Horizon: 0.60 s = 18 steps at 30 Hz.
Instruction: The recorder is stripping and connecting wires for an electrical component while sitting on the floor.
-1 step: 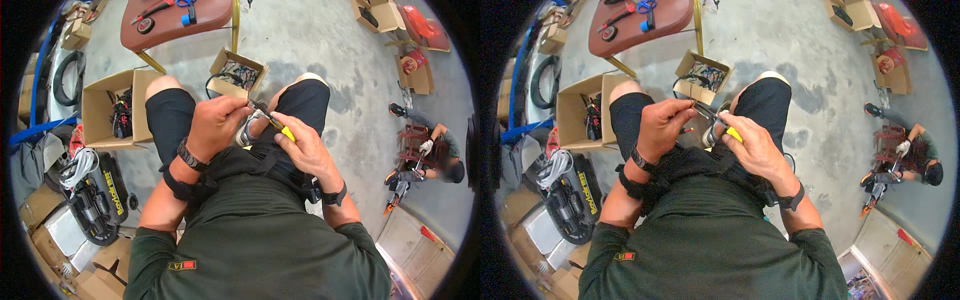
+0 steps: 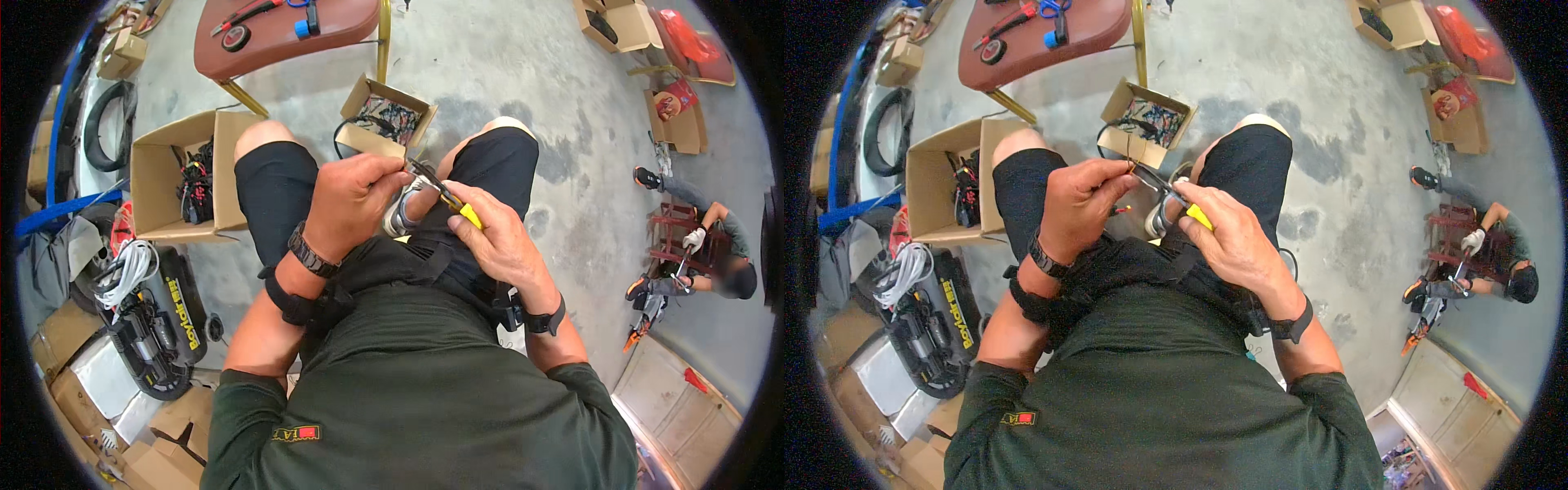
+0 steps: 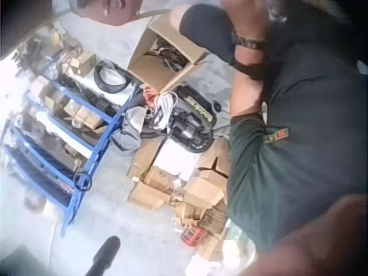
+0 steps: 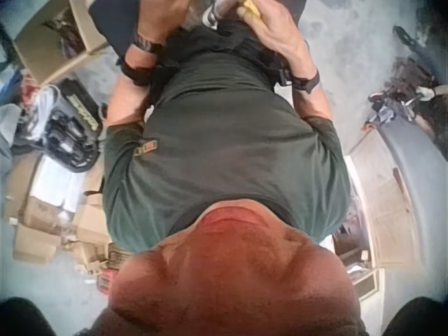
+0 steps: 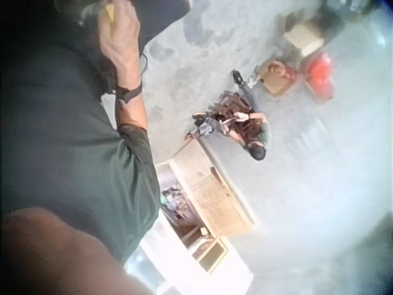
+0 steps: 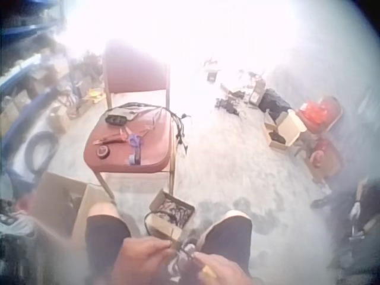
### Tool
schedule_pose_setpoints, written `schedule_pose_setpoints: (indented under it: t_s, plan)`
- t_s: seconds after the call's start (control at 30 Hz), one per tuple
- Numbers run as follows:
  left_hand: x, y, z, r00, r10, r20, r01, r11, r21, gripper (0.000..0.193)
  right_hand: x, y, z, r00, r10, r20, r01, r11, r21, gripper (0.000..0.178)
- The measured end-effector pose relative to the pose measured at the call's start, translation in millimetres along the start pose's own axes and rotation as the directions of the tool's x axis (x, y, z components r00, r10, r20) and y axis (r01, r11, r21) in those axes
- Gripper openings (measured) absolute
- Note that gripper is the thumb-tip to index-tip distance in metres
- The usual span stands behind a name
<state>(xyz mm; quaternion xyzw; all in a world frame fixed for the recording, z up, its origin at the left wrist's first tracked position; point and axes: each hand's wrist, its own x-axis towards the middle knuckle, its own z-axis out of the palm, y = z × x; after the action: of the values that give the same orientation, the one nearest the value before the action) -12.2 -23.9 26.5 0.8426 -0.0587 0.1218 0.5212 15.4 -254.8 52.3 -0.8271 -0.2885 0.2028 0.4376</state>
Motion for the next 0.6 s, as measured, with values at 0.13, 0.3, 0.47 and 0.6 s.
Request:
schedule_pose_setpoints:
  t_s: [0.13,0.3,0.47,0.6]
  plan:
    - [-1,-7,5,0.997,-0.076,0.004,0.076,0.992,-0.096,0.013,-2,5,4,0.999,0.049,0.014,-0.05,0.996,0.071,0.038]
    - [1,-9,5,0.996,-0.088,-0.034,0.084,0.99,-0.114,0.014,2,-2,2,0.969,0.218,0.12,-0.238,0.95,0.202,0.034]
    - [3,-11,3,0.999,-0.033,-0.028,0.03,0.996,-0.078,0.014,0,6,9,0.975,0.203,0.094,-0.221,0.937,0.272,0.032]
    - [1,-10,3,0.999,-0.034,0.005,0.035,0.997,-0.065,0.015,-2,7,11,0.963,0.23,0.144,-0.268,0.883,0.385,0.033]
